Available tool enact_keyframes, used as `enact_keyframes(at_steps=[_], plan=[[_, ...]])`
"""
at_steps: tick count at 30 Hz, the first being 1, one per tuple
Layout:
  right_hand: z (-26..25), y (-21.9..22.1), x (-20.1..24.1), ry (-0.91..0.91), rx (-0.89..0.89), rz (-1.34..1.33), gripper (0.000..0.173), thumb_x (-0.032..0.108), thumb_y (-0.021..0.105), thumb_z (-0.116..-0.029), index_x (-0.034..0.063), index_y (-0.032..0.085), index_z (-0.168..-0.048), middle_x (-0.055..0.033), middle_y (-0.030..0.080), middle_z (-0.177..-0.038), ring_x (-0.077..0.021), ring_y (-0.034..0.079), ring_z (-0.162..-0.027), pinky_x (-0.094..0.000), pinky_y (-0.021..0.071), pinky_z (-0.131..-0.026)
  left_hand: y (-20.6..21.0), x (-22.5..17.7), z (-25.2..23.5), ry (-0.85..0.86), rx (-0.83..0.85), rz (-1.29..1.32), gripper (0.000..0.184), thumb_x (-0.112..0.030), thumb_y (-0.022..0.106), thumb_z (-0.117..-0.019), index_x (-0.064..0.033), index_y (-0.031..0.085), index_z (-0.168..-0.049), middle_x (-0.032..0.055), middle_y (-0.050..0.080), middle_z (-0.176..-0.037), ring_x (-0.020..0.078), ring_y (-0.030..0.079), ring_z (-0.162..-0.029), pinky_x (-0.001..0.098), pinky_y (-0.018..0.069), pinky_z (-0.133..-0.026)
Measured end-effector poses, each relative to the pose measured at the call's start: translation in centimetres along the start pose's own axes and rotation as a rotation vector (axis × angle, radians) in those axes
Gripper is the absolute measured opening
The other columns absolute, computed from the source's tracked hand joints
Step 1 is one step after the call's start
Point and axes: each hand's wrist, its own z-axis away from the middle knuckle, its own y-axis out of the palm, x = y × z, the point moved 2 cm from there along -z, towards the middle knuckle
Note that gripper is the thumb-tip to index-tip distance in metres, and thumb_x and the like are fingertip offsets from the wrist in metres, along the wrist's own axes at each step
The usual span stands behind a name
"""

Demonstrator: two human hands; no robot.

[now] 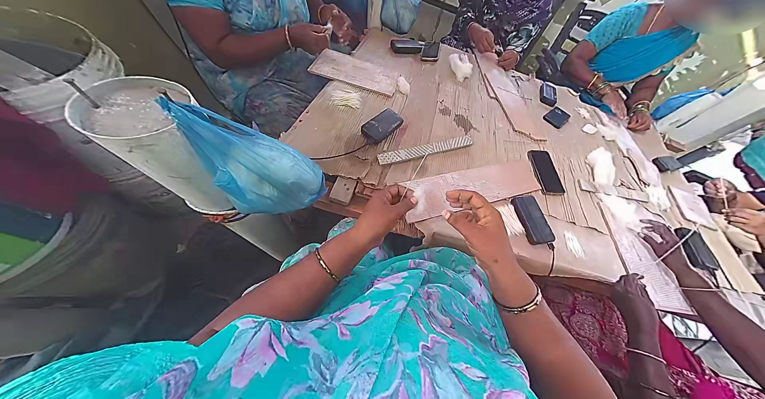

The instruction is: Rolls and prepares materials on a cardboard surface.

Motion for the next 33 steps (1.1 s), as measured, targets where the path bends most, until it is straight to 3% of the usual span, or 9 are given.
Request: enact_keyframes(at_steps=[5, 11, 19, 27, 30, 33], plan=[[1.3, 3.1, -1.4, 0.188, -0.117, -0.263, 0.021, 0.003, 0.063, -0.0979, 0.0016, 0.066, -0.119, -0.004, 0.068, -0.102, -0.0082, 0.065, -0.09, -0.0235, 0.0548, -0.08, 1.6, -0.1, 2.2, 0.02, 0.01, 0.061, 0.005, -0.005, 0.066, -0.099, -0.0037, 0.063, -0.103, -0.0008, 0.063, -0.078, 0.0029, 0.054, -0.062, 0.0182, 0.0458, -0.06], [1.9, 4.9, -1.8, 0.18, -0.189, -0.349, 0.005, 0.0, 0.062, -0.0978, 0.0032, 0.066, -0.099, -0.0015, 0.068, -0.088, -0.0063, 0.064, -0.078, -0.0208, 0.0525, -0.07, 2.5, 0.2, 2.8, 0.007, 0.033, 0.09, 0.005, -0.005, 0.066, -0.0991, -0.0032, 0.062, -0.1, -0.0008, 0.061, -0.075, 0.0026, 0.053, -0.061, 0.0178, 0.0438, -0.058], [1.1, 4.4, -1.9, 0.342, -0.348, -0.487, 0.014, 0.001, 0.057, -0.1017, 0.007, 0.06, -0.09, -0.0006, 0.06, -0.077, -0.0077, 0.057, -0.066, -0.0207, 0.0493, -0.062, 2.1, 0.1, 2.5, -0.003, 0.024, 0.051, 0.003, -0.005, 0.064, -0.1006, -0.0043, 0.061, -0.1, -0.0009, 0.059, -0.078, 0.0035, 0.052, -0.064, 0.0183, 0.0438, -0.06], [0.0, 4.2, -3.2, 0.34, -0.323, -0.489, 0.009, 0.001, 0.058, -0.1013, 0.0056, 0.063, -0.095, -0.0015, 0.063, -0.08, -0.007, 0.059, -0.068, -0.0197, 0.0497, -0.062, 3.1, 0.9, 0.9, -0.136, 0.053, 0.106, 0.007, -0.01, 0.058, -0.1048, -0.0037, 0.061, -0.104, 0.0002, 0.061, -0.079, 0.0035, 0.052, -0.061, 0.0171, 0.0424, -0.057], [-0.7, 3.8, -3.8, 0.397, -0.349, -0.52, 0.012, 0.002, 0.056, -0.1024, 0.0069, 0.061, -0.092, -0.0006, 0.06, -0.077, -0.0076, 0.056, -0.065, -0.0202, 0.0487, -0.061, 2.8, 1.4, 0.0, -0.129, 0.016, 0.078, 0.008, -0.009, 0.06, -0.104, -0.0036, 0.061, -0.098, -0.0002, 0.061, -0.076, 0.0033, 0.05, -0.059, 0.017, 0.0413, -0.056], [-1.7, 2.9, -4.7, 0.466, -0.408, -0.553, 0.014, 0.005, 0.055, -0.1036, 0.0082, 0.059, -0.091, -0.0002, 0.058, -0.076, -0.0075, 0.054, -0.062, -0.0198, 0.0475, -0.058, 1.5, 1.9, -1.9, -0.082, -0.055, -0.069, 0.01, -0.013, 0.06, -0.1049, -0.0036, 0.062, -0.104, 0.0018, 0.061, -0.081, 0.0059, 0.053, -0.064, 0.0213, 0.0456, -0.061]])
